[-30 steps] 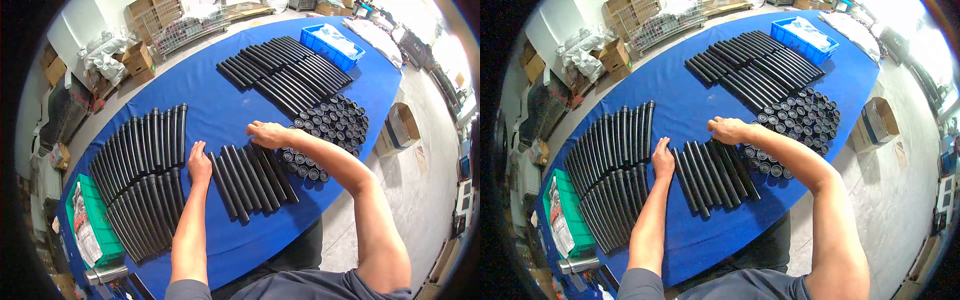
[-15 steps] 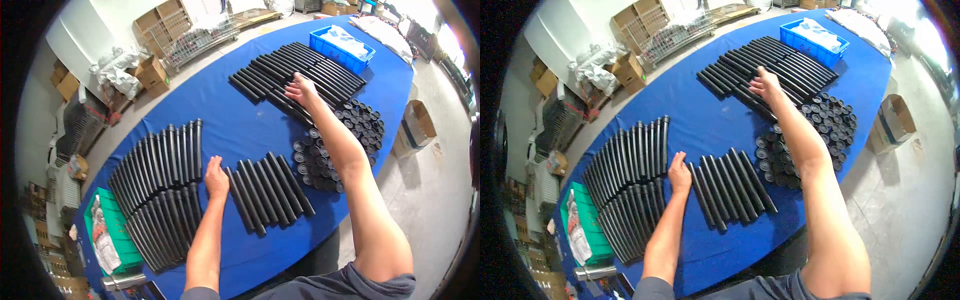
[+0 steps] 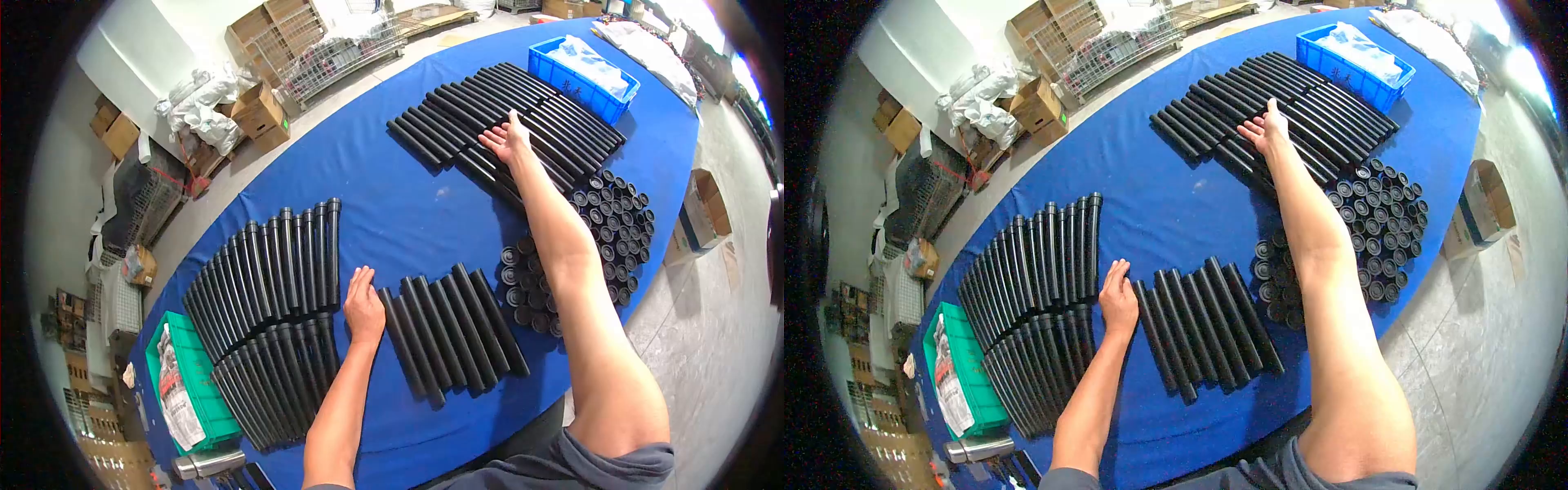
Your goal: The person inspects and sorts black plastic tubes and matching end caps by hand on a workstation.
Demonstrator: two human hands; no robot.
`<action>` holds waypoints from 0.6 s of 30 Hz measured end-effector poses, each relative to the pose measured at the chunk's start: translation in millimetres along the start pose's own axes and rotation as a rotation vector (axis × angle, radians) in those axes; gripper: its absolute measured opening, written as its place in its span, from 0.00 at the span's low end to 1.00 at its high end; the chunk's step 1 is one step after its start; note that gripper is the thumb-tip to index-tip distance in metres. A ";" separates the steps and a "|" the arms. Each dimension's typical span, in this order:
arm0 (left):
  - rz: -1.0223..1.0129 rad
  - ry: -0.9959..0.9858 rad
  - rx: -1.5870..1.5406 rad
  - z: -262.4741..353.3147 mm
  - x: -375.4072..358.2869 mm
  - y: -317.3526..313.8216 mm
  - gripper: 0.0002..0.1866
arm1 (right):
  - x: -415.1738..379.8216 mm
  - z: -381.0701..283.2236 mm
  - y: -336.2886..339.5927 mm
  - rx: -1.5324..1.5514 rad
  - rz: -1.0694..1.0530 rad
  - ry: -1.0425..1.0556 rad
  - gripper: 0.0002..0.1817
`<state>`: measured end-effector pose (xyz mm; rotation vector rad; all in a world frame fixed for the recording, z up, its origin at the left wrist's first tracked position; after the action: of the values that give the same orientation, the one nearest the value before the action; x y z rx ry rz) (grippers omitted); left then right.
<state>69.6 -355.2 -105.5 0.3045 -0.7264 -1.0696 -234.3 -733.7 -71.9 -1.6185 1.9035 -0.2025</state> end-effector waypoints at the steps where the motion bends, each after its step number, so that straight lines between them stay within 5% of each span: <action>1: 0.004 0.000 -0.002 0.5 0.1 0.4 0.17 | 1.9 0.9 0.5 0.009 -0.015 0.006 0.48; 18: -0.013 -0.005 -0.012 1.8 0.3 0.8 0.18 | 2.0 -2.1 -4.1 0.013 0.048 0.005 0.41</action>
<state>69.1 -355.0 -103.7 0.2968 -0.7235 -1.0873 -232.1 -737.1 -68.9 -1.5634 1.9393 -0.1983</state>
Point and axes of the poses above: each hand's wrist, its own x-axis towards the middle knuckle, its own y-axis out of the back of the hand, z = x × y, the point moved 2 cm from there along x, towards the middle knuckle, and after that the axes turned 14 degrees about -x, right-handed, at the moved point
